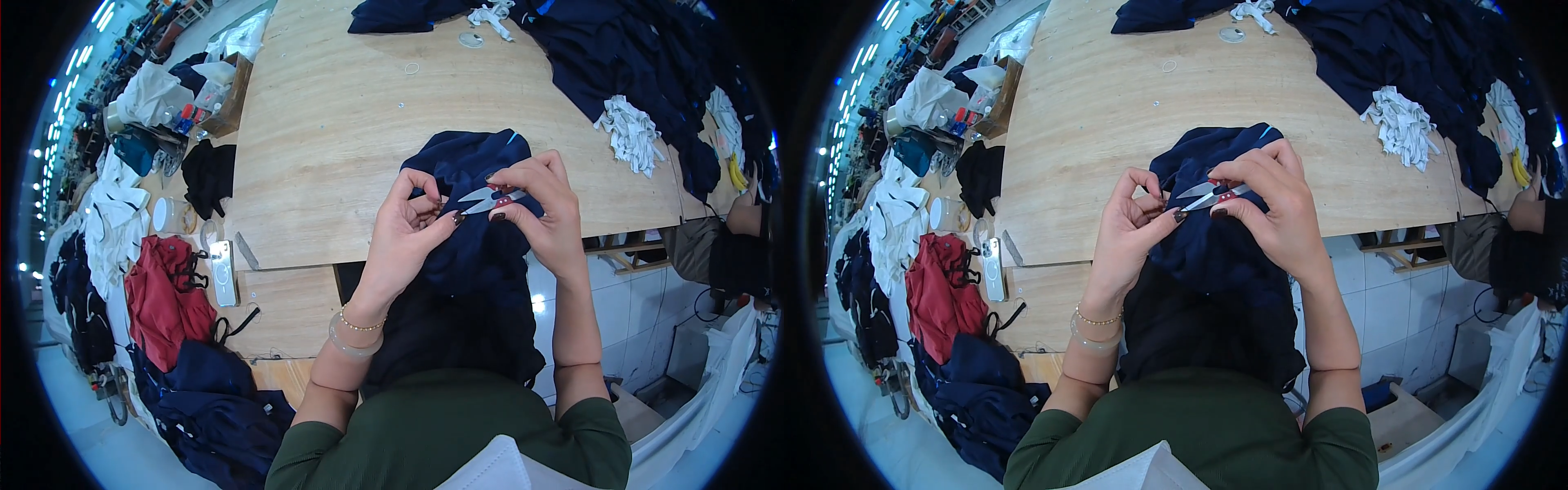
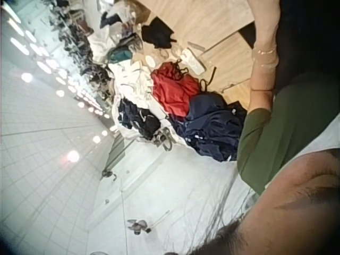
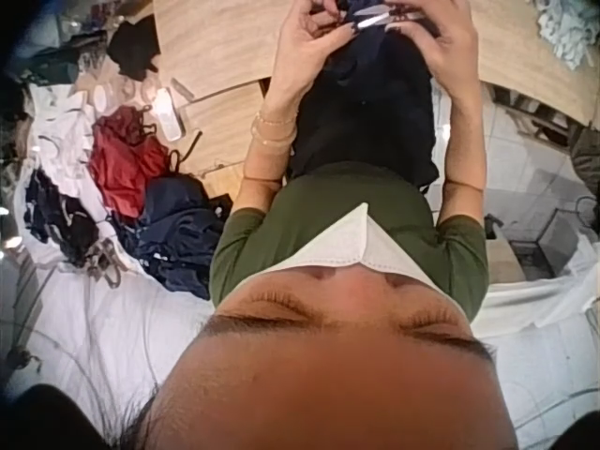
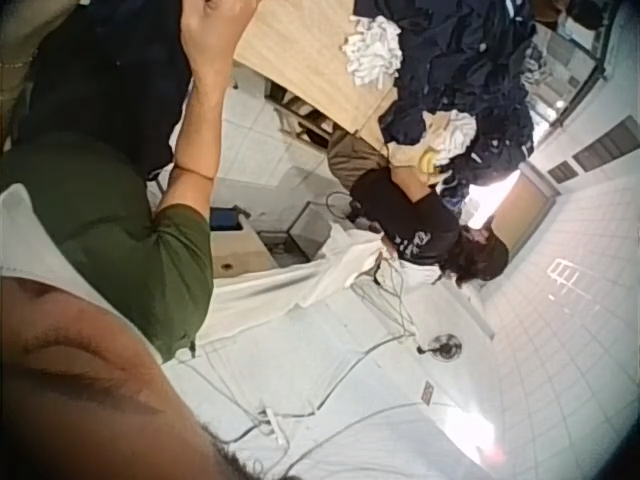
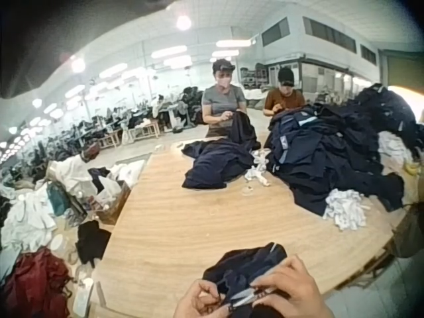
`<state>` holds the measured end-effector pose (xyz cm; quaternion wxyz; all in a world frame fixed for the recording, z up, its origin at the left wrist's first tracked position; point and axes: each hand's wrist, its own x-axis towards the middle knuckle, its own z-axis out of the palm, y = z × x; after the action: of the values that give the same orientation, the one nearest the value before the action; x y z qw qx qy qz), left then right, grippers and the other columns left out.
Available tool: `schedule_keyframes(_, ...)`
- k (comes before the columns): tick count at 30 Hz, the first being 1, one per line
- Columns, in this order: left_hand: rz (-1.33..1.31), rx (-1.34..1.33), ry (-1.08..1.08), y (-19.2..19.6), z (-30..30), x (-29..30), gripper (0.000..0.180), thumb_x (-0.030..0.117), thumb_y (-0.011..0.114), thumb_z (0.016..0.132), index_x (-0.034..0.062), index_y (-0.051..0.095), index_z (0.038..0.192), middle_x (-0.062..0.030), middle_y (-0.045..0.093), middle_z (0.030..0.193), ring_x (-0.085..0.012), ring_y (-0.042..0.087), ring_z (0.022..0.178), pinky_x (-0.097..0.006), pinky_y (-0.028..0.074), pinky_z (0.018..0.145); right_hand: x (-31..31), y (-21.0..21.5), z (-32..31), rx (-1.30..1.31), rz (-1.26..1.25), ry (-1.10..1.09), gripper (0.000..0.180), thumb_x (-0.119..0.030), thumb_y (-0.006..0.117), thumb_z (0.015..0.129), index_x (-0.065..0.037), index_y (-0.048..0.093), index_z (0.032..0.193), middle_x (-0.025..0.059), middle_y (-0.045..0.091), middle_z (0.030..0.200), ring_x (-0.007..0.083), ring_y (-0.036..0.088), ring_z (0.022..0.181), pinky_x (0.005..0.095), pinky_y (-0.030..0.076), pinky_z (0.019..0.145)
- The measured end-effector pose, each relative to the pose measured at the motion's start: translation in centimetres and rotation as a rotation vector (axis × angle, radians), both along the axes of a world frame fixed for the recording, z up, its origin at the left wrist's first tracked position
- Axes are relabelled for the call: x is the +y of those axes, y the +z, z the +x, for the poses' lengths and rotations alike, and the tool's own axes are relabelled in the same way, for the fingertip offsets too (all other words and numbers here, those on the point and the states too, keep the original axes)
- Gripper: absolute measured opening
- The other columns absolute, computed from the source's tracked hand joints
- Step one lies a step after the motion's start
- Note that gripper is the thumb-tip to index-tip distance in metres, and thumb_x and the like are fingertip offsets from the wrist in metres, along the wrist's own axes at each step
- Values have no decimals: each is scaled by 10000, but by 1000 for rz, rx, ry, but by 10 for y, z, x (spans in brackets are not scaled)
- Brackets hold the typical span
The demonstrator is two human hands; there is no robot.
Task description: Trimming loose threads from blue garments using thread snips in a factory environment.
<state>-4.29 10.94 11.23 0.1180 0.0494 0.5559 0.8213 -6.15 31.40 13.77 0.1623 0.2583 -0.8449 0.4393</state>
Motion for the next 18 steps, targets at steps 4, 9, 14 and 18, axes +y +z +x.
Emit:
schedule_keyframes(4, 7, 53, 45, 3, -2, 4, 311, -64, 621, 867, 56, 457, 1102, -3, 593, 871, 0, 507, 769, -141, 385, 661, -6, -7, -1, -108, -144, 2, 262, -82, 757, 712, -41, 677, 958, 39, 642, 859, 208, 490, 848, 312, 416, 756)
schedule_keyframes(9, -77, 85, 73, 5, -2, 7, 266, -55, 627, 870, 22, 561, 1116, -1, 608, 917, -4, 516, 789, -144, 404, 690, -8, -7, 1, -94, -106, -19, 262, -66, 753, 710, -35, 677, 958, 42, 640, 852, 207, 493, 846, 306, 420, 750)
schedule_keyframes(14, -150, 116, 128, -2, -1, 7, 192, -34, 647, 878, -10, 634, 1069, -28, 644, 977, -58, 581, 870, -181, 463, 796, 0, 2, 3, -91, -82, -71, 244, -71, 748, 710, -37, 685, 943, 45, 637, 821, 208, 497, 841, 314, 419, 752)
schedule_keyframes(18, -130, 144, 171, -3, -2, 8, 151, -13, 656, 887, -20, 642, 1037, -14, 630, 948, -24, 549, 799, -154, 452, 725, 13, 7, 1, -12, 33, -73, 224, -90, 746, 708, -44, 692, 920, 31, 634, 808, 210, 502, 841, 323, 404, 773)
